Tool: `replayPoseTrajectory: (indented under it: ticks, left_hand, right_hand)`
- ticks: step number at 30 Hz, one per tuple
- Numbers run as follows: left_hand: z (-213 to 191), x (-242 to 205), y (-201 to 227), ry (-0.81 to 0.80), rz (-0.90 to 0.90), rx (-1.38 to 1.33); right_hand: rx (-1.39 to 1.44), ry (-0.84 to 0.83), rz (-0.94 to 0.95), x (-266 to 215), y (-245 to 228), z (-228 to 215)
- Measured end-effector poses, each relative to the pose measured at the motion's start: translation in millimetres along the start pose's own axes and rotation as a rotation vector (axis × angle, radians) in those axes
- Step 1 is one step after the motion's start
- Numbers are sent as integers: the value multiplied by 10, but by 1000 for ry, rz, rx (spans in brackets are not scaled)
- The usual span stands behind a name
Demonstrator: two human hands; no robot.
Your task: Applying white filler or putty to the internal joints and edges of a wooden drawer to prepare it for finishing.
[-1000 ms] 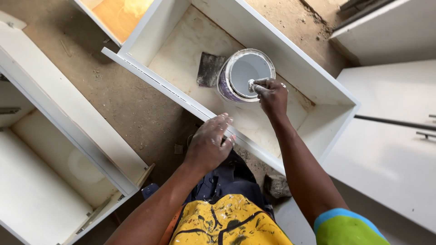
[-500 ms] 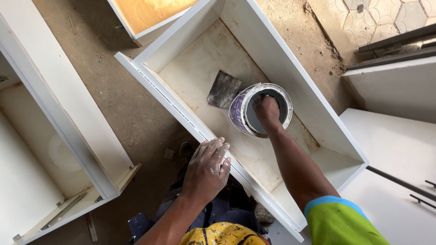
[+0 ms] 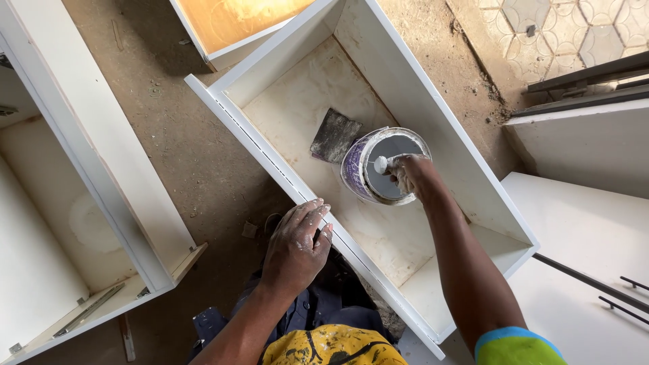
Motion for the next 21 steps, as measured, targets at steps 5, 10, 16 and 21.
replayPoseTrajectory:
  ticks: [5, 10, 16, 21]
  left_hand:
    - [-26, -75, 89, -6, -32, -37]
    - [-22, -163, 138, -19, -33, -46]
    - [-86, -255, 157, -3, -5, -53]
    - [-129, -307, 101, -32, -34, -68]
  right_hand:
    - [176, -14, -51, -504, -39, -174]
    - [212, 29, -132, -552, 146, -54]
    - [270, -2, -139, -802, 9, -5]
    - [3, -101, -75, -679, -117, -36]
Point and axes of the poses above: each hand's wrist, its own x-axis towards the middle knuckle, its own z-axis out of the palm, y = z × x, the point moved 5 cm from there along x, towards the middle knuckle, and after that the axes turned 12 degrees about y, right-handed, at the moved point
